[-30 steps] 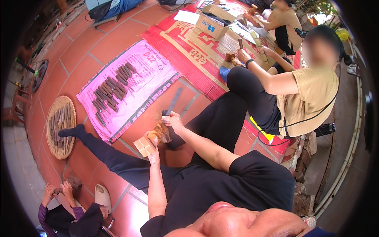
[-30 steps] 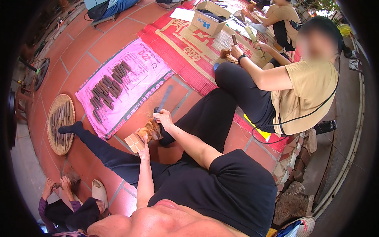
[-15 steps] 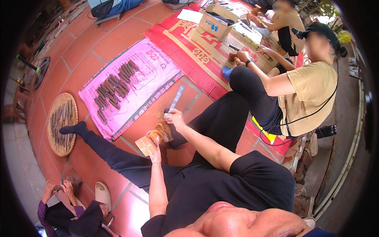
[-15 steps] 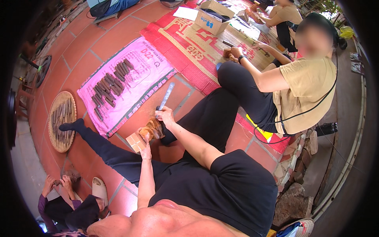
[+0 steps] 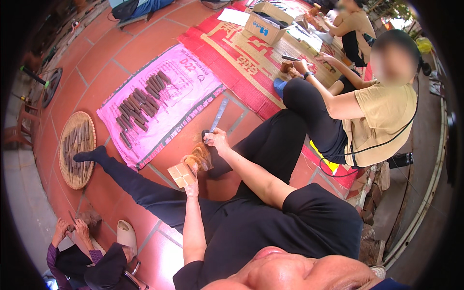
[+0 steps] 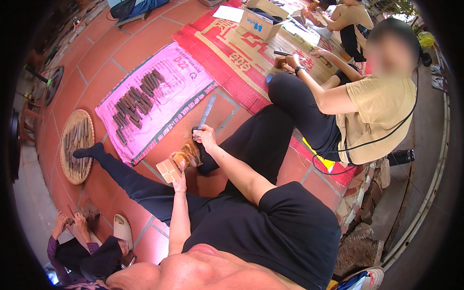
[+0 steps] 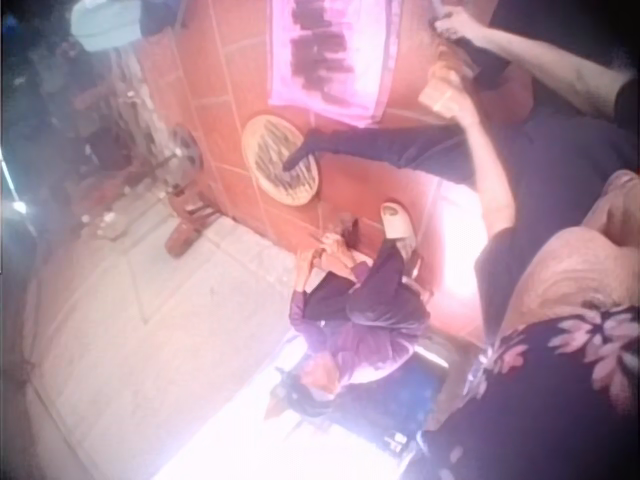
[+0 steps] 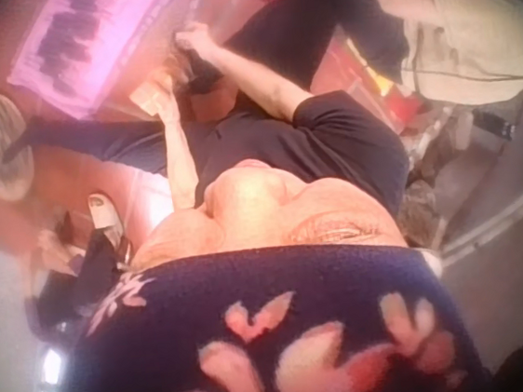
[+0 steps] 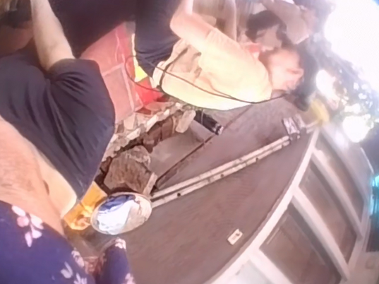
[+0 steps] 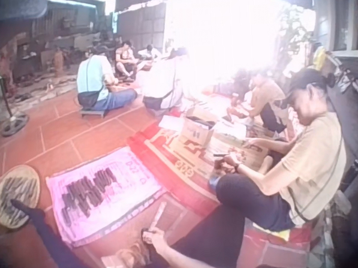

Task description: The person sits on the floor and uses a knife to carve a small block of wood held in the left hand. The carved wood is placed on a pink mat alongside other similar pieces.

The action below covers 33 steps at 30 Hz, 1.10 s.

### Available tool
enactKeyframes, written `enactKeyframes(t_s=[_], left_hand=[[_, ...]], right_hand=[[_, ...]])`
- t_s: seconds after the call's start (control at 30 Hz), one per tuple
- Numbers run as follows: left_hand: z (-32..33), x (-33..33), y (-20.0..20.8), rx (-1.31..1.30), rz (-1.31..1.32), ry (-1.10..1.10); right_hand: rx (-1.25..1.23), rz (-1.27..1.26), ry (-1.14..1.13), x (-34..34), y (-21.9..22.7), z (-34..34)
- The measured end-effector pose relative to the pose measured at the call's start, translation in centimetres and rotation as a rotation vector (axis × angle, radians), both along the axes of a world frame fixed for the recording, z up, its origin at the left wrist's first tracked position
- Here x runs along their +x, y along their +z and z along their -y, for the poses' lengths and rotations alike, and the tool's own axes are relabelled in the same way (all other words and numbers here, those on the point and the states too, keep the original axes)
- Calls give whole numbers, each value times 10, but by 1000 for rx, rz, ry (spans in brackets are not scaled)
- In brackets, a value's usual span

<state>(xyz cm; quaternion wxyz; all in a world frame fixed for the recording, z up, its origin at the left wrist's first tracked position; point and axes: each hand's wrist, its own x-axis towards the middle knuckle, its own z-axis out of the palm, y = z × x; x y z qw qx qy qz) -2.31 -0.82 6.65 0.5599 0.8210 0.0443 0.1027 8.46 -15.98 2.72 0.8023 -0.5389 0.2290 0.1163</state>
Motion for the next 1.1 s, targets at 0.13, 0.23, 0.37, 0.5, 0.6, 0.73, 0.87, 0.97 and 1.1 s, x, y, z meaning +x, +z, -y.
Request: enactKeyframes(t_s=[0.13,0.23,0.37,0.5,0.6,0.73,0.87,0.97,1.1], left_hand=[[4,0,3,-108,-21,0],[5,0,2,-213,-28,-2],[7,3,-5,-231,-5,-7],[3,3,-4,-176,-17,-29],[2,3,-4,-12,-9,-20],[6,4,-9,-242,-31,-16],[6,4,-5,-271,-32,-42],[4,6,-10,-165,-27,-62],[11,10,-5,-199,-29,-79]], right_hand=[[-22,41,34,0,3,-3],[-5,114,158,-2,-3,-9],[-10,37,35,3,-9,-2],[14,27,-38,5,9,-2],[17,75,35,3,14,-6],[-49,110,82,4,8,-6],[-82,70,-27,11,6,0],[24,98,-6,9,17,-6],[-92,70,180,5,23,-5]])
